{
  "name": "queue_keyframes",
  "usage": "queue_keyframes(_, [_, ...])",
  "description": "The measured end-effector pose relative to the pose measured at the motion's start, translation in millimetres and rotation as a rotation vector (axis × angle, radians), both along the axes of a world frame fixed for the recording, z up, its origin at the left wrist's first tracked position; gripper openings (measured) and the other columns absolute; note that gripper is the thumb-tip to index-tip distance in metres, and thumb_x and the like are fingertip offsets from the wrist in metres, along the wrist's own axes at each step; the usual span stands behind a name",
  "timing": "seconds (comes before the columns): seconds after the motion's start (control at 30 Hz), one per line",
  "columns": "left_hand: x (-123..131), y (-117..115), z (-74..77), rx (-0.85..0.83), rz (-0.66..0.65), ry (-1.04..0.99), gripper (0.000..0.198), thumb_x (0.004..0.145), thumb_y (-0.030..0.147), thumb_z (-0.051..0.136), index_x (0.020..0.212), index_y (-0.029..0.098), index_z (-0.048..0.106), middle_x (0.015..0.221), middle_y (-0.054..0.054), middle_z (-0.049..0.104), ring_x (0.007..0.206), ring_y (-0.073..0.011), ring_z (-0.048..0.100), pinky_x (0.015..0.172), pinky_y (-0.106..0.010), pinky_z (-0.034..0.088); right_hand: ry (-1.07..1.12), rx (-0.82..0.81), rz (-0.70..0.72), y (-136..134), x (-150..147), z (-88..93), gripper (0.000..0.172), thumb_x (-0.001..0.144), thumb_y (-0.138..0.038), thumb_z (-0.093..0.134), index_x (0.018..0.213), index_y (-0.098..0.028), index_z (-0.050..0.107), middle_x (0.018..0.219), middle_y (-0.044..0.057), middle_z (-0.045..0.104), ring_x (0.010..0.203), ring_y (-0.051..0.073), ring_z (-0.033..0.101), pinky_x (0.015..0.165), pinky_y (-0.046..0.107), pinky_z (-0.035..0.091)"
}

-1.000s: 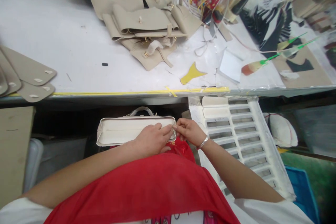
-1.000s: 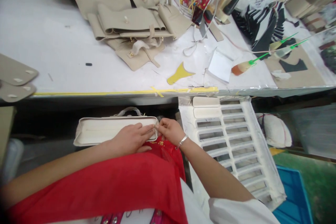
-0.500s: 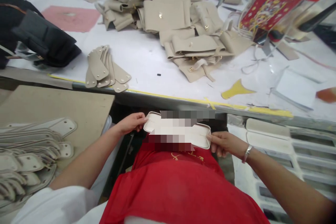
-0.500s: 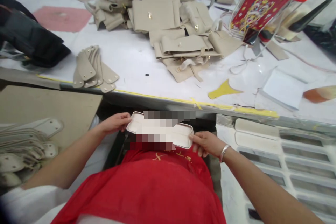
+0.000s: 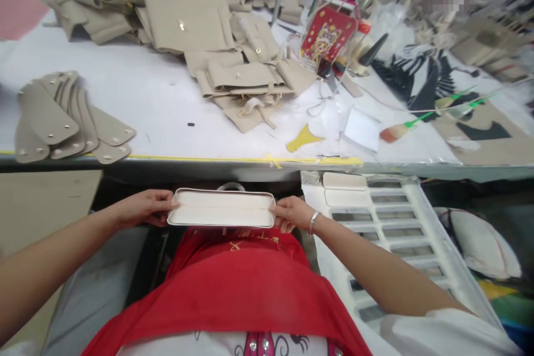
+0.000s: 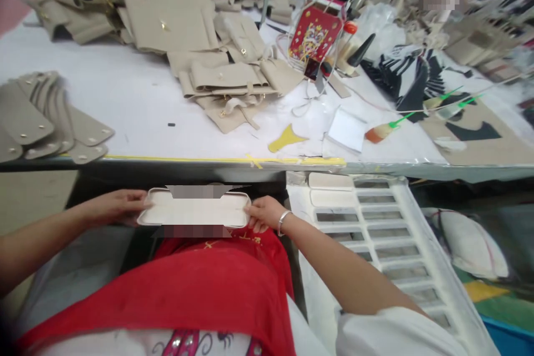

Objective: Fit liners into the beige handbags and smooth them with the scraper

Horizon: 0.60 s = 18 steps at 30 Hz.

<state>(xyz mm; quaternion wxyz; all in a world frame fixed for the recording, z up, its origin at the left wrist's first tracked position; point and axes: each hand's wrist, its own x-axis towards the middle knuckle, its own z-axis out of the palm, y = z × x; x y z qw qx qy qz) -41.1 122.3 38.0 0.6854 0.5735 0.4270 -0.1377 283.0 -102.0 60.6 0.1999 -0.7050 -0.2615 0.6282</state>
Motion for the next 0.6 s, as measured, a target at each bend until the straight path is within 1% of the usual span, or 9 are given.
queue_keyframes(0.07, [9.6,6.2,10.1,0.191,-0.167,0.003,0.037,0.065,0.049,0.069,0.073,0.018,0.051,0.067,0.002,0.056,0.066,-0.0158,0.056,0.061,-0.025,0.048,-0.078,0.075,0.044,-4.4,4.9,-2.2,0.037,0.072,-0.051,0.063,0.064,-0.016,0.052,0.054,0.001,0.061,0.041,0.010,0.054,0.039,0.020,0.044])
queue_keyframes(0.13, [28.4,4.6,24.9,0.479,-0.284,-0.053,0.040,0.062,0.047,0.070,0.086,0.018,0.058,0.083,-0.002,0.062,0.081,-0.0209,0.058,0.072,-0.029,0.049,-0.229,0.233,0.088,-5.2,10.0,-3.7,0.032,0.071,-0.046,0.065,0.075,-0.016,0.056,0.059,0.000,0.062,0.047,0.011,0.056,0.044,0.021,0.045])
queue_keyframes(0.2, [56.5,-7.7,37.2,0.743,-0.324,-0.153,0.047,0.068,0.045,0.064,0.106,0.019,0.057,0.108,-0.005,0.061,0.099,-0.0240,0.056,0.086,-0.033,0.045,-0.418,0.454,0.127,-1.0,13.3,-3.4,0.037,0.070,-0.040,0.068,0.095,-0.016,0.057,0.074,0.002,0.065,0.057,0.011,0.058,0.054,0.023,0.046])
queue_keyframes(0.27, [90.2,-27.5,42.5,0.895,-0.371,-0.257,0.044,0.075,0.040,0.055,0.114,0.021,0.055,0.117,-0.005,0.058,0.105,-0.0225,0.055,0.091,-0.032,0.042,-0.586,0.655,0.213,7.5,13.7,-1.6,0.043,0.072,-0.032,0.067,0.109,-0.015,0.055,0.090,0.005,0.066,0.068,0.012,0.059,0.064,0.024,0.046])
queue_keyframes(0.33, [122.2,-46.6,40.8,0.921,-0.478,-0.346,0.037,0.078,0.034,0.050,0.111,0.020,0.058,0.109,-0.003,0.063,0.097,-0.0189,0.059,0.087,-0.028,0.044,-0.729,0.773,0.383,17.2,11.2,0.3,0.034,0.078,-0.028,0.062,0.109,-0.015,0.058,0.092,0.007,0.065,0.075,0.013,0.059,0.069,0.025,0.043])
queue_keyframes(0.4, [145.7,-57.8,36.1,0.896,-0.576,-0.399,0.031,0.079,0.029,0.047,0.105,0.019,0.063,0.099,-0.001,0.068,0.089,-0.0161,0.061,0.082,-0.024,0.044,-0.852,0.808,0.576,24.8,7.6,1.3,0.022,0.084,-0.028,0.054,0.101,-0.016,0.063,0.086,0.007,0.065,0.076,0.015,0.058,0.067,0.025,0.040])
queue_keyframes(0.43, [153.1,-59.9,33.9,0.880,-0.610,-0.409,0.029,0.080,0.027,0.047,0.101,0.020,0.065,0.096,0.000,0.069,0.086,-0.0151,0.062,0.080,-0.022,0.044,-0.900,0.807,0.649,26.9,6.2,1.4,0.021,0.086,-0.029,0.051,0.096,-0.017,0.065,0.083,0.007,0.065,0.075,0.015,0.057,0.065,0.025,0.038])
queue_keyframes(0.5, [159.6,-58.8,31.6,0.860,-0.654,-0.409,0.027,0.079,0.024,0.048,0.096,0.020,0.069,0.093,0.001,0.070,0.084,-0.0138,0.063,0.078,-0.019,0.043,-0.953,0.795,0.723,28.0,4.5,1.1,0.024,0.089,-0.031,0.046,0.092,-0.018,0.067,0.080,0.006,0.064,0.071,0.014,0.056,0.062,0.024,0.034])
queue_keyframes(0.6, [156.9,-53.8,33.3,0.869,-0.697,-0.402,0.028,0.077,0.021,0.051,0.098,0.021,0.070,0.095,0.002,0.070,0.084,-0.0132,0.064,0.077,-0.017,0.043,-0.975,0.798,0.741,24.6,4.8,0.9,0.026,0.090,-0.032,0.044,0.093,-0.019,0.067,0.081,0.005,0.065,0.071,0.013,0.057,0.060,0.023,0.032])
